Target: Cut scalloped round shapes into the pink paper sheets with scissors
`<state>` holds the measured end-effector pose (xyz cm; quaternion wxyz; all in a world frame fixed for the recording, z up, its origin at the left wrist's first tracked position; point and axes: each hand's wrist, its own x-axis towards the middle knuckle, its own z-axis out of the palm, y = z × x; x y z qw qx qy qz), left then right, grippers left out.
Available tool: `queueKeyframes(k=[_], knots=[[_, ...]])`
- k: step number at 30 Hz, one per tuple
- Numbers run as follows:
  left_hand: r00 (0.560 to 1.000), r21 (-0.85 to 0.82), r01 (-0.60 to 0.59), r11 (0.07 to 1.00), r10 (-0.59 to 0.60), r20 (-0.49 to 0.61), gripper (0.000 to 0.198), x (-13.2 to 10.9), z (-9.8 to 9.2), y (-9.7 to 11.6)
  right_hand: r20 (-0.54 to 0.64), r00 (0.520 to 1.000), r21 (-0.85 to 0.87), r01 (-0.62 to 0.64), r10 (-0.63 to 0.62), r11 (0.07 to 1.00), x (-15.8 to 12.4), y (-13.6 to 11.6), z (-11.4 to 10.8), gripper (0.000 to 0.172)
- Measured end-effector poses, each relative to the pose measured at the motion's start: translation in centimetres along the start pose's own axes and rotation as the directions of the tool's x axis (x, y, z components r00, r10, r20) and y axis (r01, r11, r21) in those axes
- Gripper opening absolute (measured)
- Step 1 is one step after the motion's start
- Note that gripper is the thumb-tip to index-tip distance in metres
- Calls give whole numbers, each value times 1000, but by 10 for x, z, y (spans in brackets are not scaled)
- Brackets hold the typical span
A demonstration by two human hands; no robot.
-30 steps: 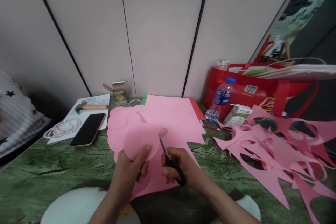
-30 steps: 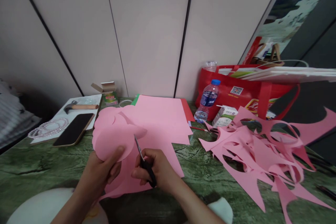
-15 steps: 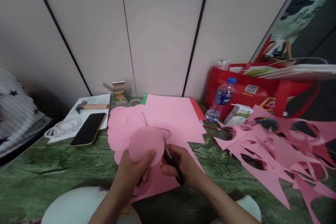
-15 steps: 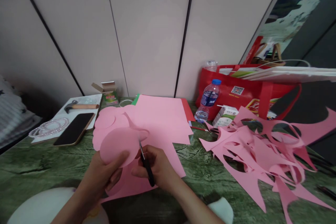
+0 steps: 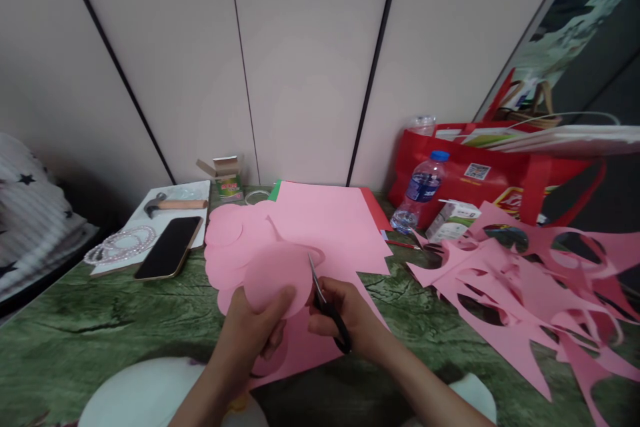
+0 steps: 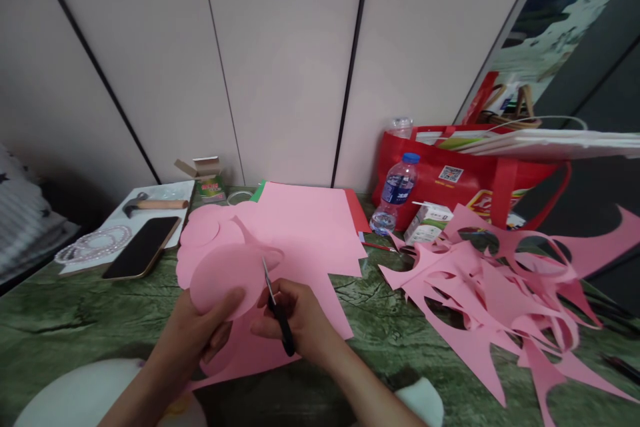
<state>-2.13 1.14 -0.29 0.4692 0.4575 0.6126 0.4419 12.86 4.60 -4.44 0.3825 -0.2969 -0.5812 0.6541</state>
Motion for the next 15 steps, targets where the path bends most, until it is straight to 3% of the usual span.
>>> queueKeyframes(k=[15], knots=[[999,7,-23,1000,23,-48,49,2,1,-2,-54,995,-12,-84,84,996,-1,2,1,27]])
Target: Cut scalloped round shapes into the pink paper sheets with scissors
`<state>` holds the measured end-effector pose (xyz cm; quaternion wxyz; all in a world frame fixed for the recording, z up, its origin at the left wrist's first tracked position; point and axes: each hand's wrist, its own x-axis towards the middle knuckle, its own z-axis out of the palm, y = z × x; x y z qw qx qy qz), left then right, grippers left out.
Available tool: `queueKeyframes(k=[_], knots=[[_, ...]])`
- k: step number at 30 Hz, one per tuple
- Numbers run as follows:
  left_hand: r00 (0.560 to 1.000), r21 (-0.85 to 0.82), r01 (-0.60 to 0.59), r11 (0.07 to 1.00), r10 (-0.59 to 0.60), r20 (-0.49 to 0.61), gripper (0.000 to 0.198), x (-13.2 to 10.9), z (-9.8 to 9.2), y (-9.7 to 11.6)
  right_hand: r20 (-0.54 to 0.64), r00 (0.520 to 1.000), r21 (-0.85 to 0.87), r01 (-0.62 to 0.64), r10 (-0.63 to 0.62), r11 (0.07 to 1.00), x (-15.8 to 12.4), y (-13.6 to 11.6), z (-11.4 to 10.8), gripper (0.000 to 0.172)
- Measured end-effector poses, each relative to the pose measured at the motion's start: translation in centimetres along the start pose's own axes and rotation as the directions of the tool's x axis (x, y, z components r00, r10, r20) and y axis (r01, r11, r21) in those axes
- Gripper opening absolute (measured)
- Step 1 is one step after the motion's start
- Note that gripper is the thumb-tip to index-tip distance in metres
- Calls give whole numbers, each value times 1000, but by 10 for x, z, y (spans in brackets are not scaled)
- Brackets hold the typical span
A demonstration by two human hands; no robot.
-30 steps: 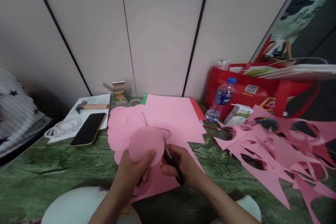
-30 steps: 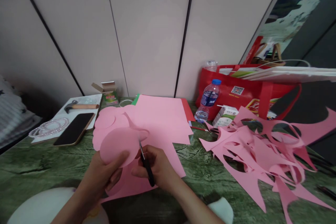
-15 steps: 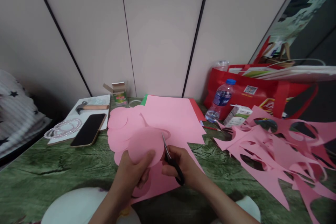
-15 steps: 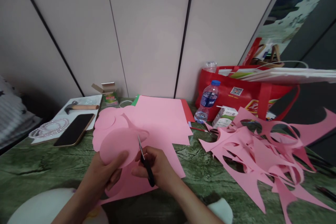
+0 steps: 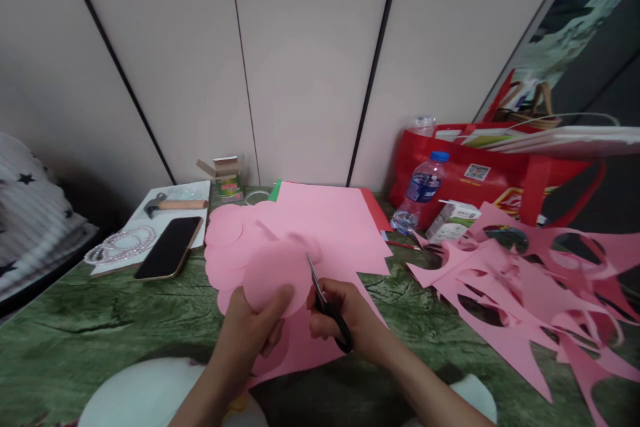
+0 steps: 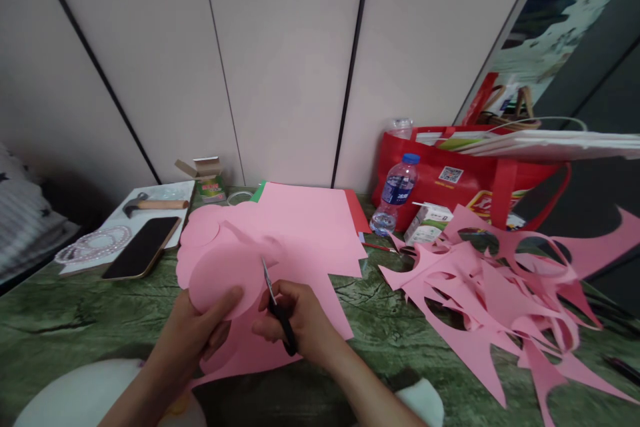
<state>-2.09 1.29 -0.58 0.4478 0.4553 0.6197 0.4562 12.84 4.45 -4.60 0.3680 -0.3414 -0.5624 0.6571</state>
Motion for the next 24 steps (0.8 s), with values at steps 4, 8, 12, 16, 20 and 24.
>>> queueKeyframes(k=[4,8,12,16,20,24], knots=[[1000,-6,2,1000,-2,-17,50,0,0,0,-4,1000,3,-8,8,1000,0,0,0,27],[1000,-31,-1,1000,1,-19,50,1,0,-1,3,1000,14,-8,8,1000,0,-2,0,28],[1000,-27,0,1000,0,13,50,3,-2,-2,10,1000,21,-8,8,1000,-1,-4,0,28],[1000,-17,5,1000,-5,12,51,4,-2,-1,12,1000,32,-21,20,999,-1,-5,1,31],[1000,-15,0,1000,0,11,51,4,-3,-2,12,999,22,-32,31,999,-2,-5,1,32],[1000,-25,-18,1000,18,-8,51,4,-2,-2,17,999,10,-31,31,999,-1,-4,0,32]])
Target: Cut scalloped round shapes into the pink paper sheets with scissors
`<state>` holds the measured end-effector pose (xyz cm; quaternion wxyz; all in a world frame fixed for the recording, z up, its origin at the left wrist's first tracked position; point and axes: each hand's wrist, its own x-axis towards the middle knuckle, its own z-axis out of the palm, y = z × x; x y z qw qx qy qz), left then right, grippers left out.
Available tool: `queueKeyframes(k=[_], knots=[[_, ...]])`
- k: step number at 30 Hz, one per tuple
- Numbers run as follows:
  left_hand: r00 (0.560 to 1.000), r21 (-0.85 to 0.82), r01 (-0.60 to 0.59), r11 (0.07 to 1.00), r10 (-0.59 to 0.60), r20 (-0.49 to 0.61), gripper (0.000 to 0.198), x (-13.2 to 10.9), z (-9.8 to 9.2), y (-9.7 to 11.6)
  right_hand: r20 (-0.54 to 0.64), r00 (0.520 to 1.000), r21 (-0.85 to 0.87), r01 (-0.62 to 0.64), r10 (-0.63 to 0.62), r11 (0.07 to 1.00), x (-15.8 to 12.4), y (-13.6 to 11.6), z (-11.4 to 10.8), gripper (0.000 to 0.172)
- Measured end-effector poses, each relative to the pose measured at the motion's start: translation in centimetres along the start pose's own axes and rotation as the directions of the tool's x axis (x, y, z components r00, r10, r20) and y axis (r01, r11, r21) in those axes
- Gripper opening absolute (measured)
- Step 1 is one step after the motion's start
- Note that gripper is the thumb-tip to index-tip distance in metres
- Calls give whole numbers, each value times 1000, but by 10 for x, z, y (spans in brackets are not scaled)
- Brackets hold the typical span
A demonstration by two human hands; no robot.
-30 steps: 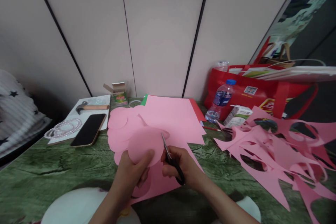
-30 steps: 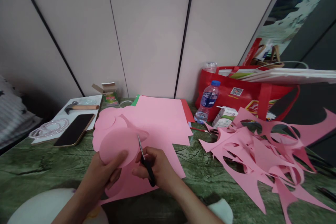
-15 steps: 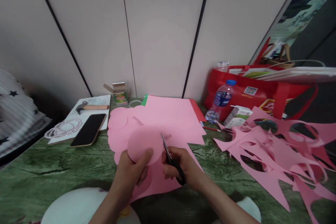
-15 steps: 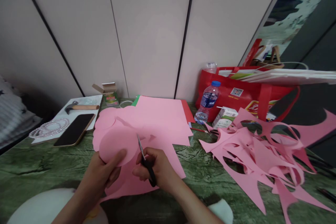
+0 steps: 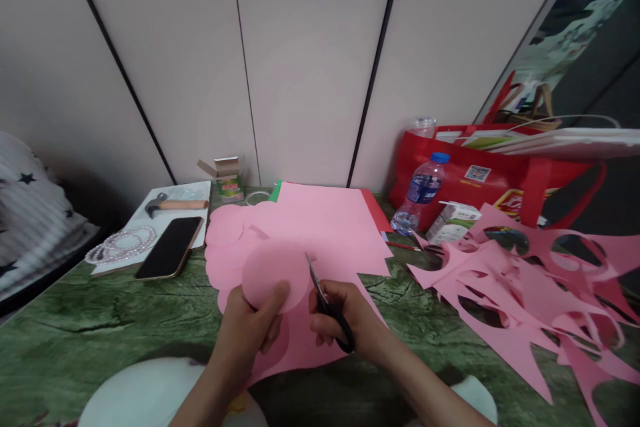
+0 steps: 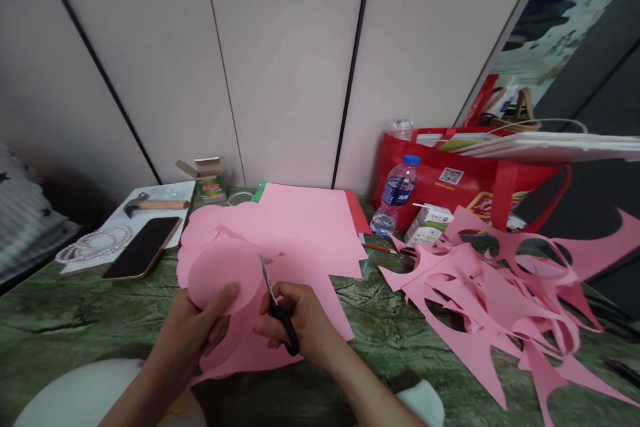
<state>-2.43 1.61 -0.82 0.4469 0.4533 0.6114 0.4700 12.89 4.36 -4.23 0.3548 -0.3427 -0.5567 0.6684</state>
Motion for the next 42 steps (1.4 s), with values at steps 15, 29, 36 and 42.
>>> queueKeyframes(k=[15,29,36,42], knots=[[996,-89,-11,996,19,85,50,4,-3,-1,1,1000,-16,11,-11,1000,0,1,-1,34],[1000,-7,17,1000,-17,-18,51,-2,-1,5,1,1000,-13,17,-17,1000,1,2,1,36],[998,-40,54,998,-53,35,47,-4,1,4,-10,995,-14,95,-95,995,3,0,-1,43],[997,-58,68,996,-65,52,45,-2,1,3,-5,995,-20,95,-95,995,4,2,0,45]])
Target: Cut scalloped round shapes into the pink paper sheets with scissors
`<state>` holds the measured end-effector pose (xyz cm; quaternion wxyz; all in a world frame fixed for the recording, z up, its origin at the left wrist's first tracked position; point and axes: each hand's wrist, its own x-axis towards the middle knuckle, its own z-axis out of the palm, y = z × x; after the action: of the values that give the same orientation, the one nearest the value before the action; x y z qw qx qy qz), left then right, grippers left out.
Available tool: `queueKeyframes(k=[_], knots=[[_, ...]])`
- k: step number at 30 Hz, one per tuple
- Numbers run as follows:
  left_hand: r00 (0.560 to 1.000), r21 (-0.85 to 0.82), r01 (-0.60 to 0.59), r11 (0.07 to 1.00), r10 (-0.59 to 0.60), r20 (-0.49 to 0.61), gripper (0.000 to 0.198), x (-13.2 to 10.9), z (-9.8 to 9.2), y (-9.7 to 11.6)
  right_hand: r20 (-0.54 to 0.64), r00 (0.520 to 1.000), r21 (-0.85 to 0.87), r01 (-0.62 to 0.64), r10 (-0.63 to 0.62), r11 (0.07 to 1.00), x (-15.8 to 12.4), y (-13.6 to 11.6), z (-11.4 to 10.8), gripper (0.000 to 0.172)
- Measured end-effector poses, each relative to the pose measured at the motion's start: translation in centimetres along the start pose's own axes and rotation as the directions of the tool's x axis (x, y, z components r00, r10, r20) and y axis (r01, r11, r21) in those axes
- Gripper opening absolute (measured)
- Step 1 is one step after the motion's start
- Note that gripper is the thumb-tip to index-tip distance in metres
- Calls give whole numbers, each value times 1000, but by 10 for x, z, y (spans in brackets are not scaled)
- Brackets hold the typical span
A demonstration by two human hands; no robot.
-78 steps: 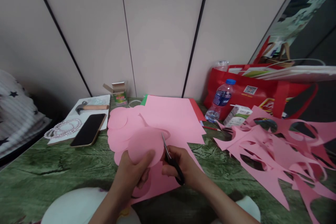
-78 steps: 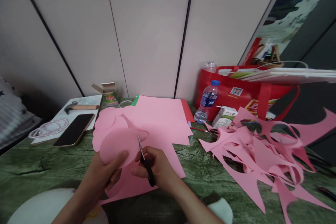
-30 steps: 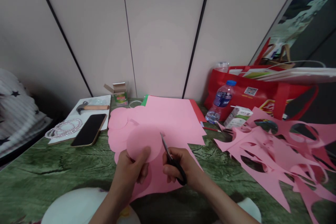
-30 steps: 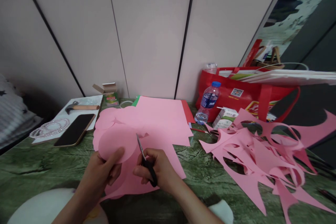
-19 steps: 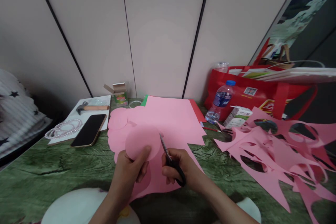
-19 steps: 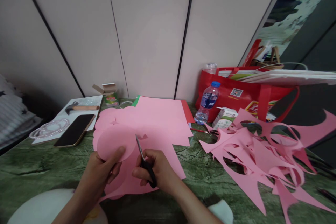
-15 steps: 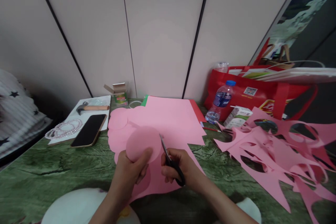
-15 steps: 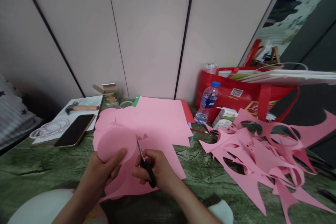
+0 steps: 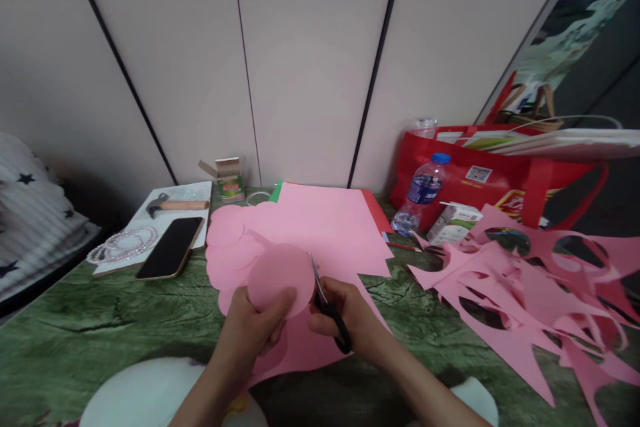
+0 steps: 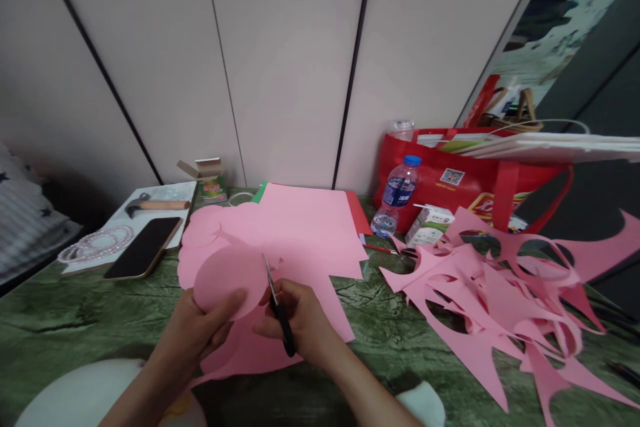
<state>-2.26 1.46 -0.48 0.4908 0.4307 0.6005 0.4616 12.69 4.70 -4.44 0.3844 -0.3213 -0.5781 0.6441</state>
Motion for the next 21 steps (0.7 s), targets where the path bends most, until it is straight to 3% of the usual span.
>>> queueKeyframes(k=[21], knots=[[998,-30,-43,999,41,-44,43,3,0,-3,-36,998,21,-54,55,998,-2,3,0,22]])
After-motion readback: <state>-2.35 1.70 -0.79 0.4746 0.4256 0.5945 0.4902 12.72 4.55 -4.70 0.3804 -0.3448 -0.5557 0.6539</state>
